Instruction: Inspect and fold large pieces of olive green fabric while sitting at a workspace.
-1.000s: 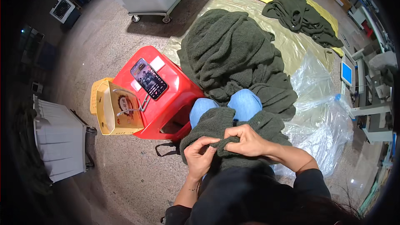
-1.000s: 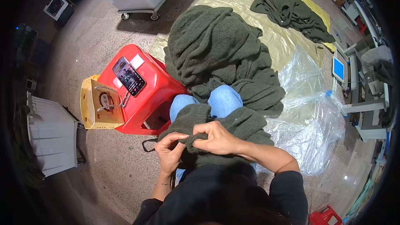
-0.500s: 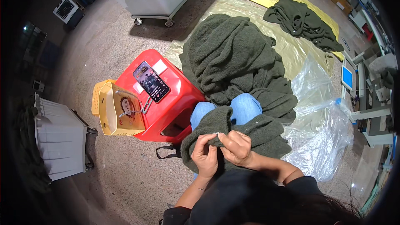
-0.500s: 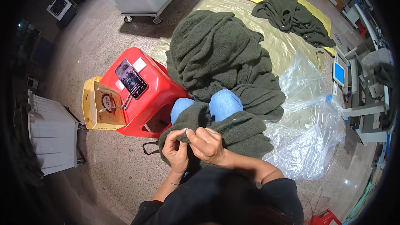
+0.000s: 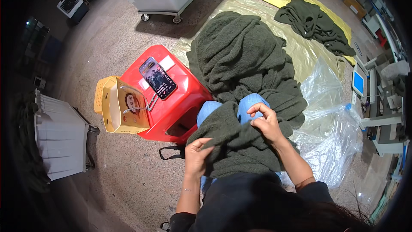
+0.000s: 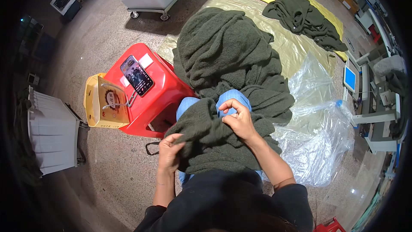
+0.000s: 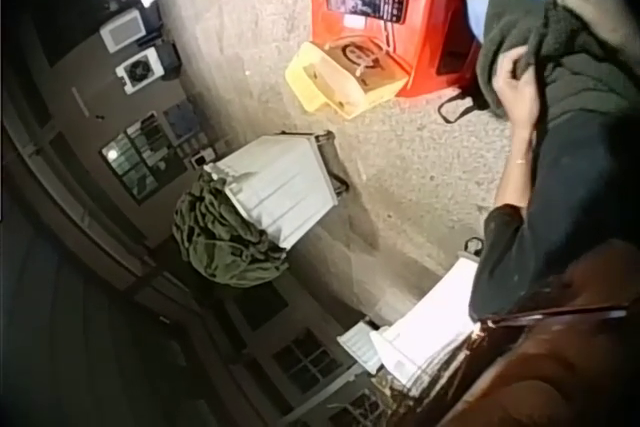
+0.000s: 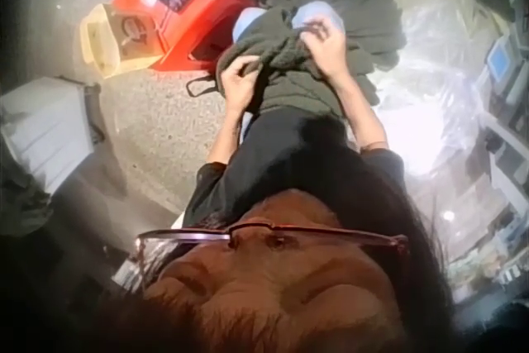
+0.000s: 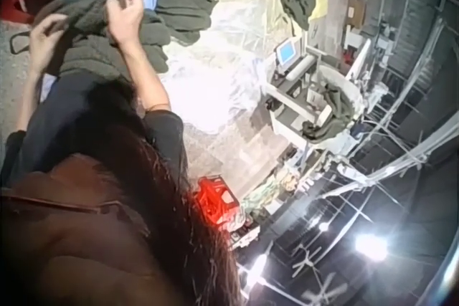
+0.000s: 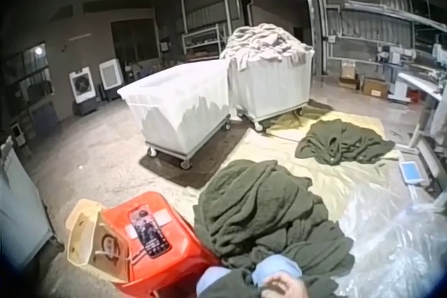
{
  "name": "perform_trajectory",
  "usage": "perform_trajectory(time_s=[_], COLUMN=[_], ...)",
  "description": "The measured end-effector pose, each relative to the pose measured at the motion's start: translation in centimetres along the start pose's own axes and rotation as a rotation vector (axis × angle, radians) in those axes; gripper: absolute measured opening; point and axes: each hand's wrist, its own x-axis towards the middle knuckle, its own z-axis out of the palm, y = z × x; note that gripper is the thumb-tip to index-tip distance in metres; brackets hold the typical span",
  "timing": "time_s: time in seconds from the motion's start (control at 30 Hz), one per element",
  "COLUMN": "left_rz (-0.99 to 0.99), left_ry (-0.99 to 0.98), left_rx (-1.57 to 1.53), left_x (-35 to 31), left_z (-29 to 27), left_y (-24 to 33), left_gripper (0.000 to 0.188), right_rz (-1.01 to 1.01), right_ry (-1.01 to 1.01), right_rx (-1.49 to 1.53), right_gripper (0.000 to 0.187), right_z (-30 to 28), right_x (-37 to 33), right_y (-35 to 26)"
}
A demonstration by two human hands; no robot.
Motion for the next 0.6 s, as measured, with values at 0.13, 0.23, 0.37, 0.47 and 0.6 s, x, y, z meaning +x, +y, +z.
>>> perform_trajectory(time_s=[0.13, 0.23, 0.37, 0.47, 0.6], left_rz=[-0.133, -0.077, -0.018, -0.045, -0.065], left_ry=[-0.058, 0.012, -0.017, -0.062, -0.129], left_rx=[-0.291, -0.204, -0.03, 0.036, 0.05], left_x=[0.5, 0.8, 0.4, 0.2, 0.0], left_z=[1.3, 1.8, 2.5, 2.7, 2.8], left_y=[3.2, 3.0, 3.2, 3.2, 3.0], left_gripper=[0.02, 0.017, 0.013, 0.013, 0.013], right_rz=[-0.296, -0.398, -0.57, -0.514, -0.387], right_ry=[-0.07, -0.092, -0.4, -0.539, -0.332], right_rx=[-0.217, -0.786, -0.586, -0.493, -0.417], right_gripper=[0.032, 0.045, 0.032, 0.019, 0.015], right_z=[-1.0, 1.9, 4.1, 4.1, 4.6], right_x=[1.5, 0.3, 0.8, 1.8, 1.2], right_y=[0.2, -3.4, -3.4, -2.3, -1.3])
